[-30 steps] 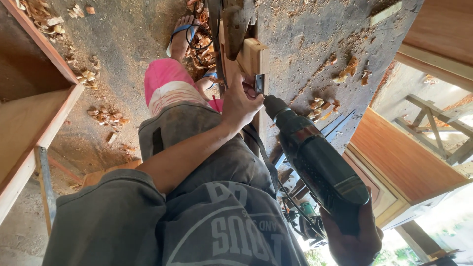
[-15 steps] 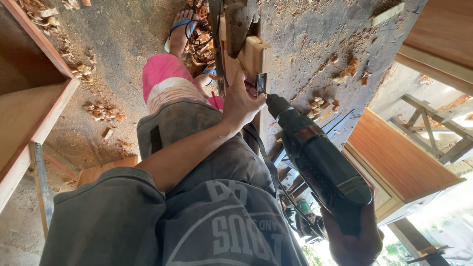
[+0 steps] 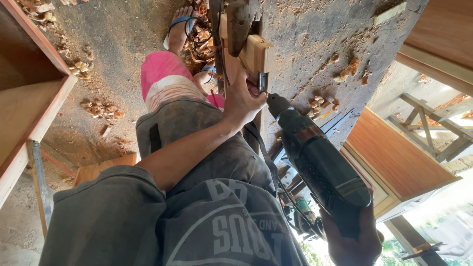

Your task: The person attaches a metal hinge plate to a wooden cabinet door frame on a workbench. They plug a power drill's cord into a wall socket, position the hinge on the wood, drill it, then use a screwdriver to drive screws and secure the hinge, handling the cabinet door and wood strips on the bench.

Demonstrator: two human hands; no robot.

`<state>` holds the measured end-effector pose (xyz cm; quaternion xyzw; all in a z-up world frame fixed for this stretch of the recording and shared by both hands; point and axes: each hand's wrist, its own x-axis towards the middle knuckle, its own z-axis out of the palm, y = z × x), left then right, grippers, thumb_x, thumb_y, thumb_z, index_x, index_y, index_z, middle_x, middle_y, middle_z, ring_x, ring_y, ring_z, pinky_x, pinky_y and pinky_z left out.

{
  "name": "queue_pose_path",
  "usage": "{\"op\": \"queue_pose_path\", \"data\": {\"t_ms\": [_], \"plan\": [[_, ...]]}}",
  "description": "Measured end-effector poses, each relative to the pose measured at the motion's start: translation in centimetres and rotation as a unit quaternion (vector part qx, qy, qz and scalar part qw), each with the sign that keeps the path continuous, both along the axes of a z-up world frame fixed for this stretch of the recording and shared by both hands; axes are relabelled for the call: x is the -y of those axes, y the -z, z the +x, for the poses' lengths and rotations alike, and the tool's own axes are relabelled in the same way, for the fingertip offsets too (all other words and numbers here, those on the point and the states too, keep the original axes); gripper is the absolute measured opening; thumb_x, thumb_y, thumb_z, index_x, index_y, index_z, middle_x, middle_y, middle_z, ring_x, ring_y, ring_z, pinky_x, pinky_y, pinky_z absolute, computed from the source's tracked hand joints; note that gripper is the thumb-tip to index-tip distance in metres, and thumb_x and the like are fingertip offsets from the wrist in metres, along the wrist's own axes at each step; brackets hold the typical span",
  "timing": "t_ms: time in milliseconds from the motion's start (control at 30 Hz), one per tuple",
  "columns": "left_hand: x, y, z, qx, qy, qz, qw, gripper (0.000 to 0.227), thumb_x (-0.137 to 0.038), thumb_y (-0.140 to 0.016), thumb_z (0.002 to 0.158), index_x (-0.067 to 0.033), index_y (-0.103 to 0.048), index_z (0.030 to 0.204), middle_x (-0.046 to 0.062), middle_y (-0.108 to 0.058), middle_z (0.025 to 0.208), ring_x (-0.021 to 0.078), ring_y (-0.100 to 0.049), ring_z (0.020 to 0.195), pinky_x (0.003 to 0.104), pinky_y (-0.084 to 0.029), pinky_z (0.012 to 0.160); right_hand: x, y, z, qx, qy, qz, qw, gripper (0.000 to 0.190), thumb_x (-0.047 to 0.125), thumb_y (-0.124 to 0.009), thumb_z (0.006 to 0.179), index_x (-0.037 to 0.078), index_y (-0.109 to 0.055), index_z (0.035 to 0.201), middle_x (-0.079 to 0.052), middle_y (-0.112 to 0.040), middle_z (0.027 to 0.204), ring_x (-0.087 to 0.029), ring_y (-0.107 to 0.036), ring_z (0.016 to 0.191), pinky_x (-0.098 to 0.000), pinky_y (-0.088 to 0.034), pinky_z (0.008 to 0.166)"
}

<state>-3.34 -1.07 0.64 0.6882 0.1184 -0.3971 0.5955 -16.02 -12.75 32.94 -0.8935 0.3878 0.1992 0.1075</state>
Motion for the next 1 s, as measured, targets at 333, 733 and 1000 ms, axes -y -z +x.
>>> {"op": "queue_pose_path", "data": {"t_ms": [333,733,1000], "plan": [[0.2,0.5,-0.4,0.019,-0.006,0.011,1.0,0.04,-0.016,-0.08,0.08,-0.003,-0.055,0.108,0.006,-0.072,0.086,0.0162,-0.072,0.075,0.033,-0.06,0.072,-0.9,-0.5,1.2,-0.015,0.005,-0.002,1.0,0.095,0.009,-0.084,0.076,0.008,-0.042,0.161,-0.018,-0.074,0.118,-0.026,-0.075,0.102,-0.0347,-0.059,0.093],[0.2,0.5,-0.7,0.012,-0.035,-0.013,0.999,0.038,-0.016,-0.081,0.079,-0.0043,-0.057,0.107,0.006,-0.071,0.081,0.0164,-0.072,0.074,0.033,-0.059,0.069,-0.9,-2.6,8.7,-0.092,-0.086,0.029,0.992,0.091,0.008,-0.075,0.082,0.0,-0.031,0.161,-0.024,-0.073,0.11,-0.032,-0.076,0.087,-0.0397,-0.061,0.079],[0.1,0.5,-0.7,-0.017,-0.054,-0.064,0.996,0.043,-0.015,-0.08,0.08,-0.004,-0.051,0.11,0.007,-0.068,0.086,0.018,-0.071,0.077,0.034,-0.059,0.071,-1.6,-2.0,8.2,-0.089,-0.113,0.041,0.989,0.094,0.003,-0.074,0.081,0.0,-0.026,0.162,-0.028,-0.07,0.117,-0.035,-0.074,0.093,-0.0393,-0.059,0.083]]}}
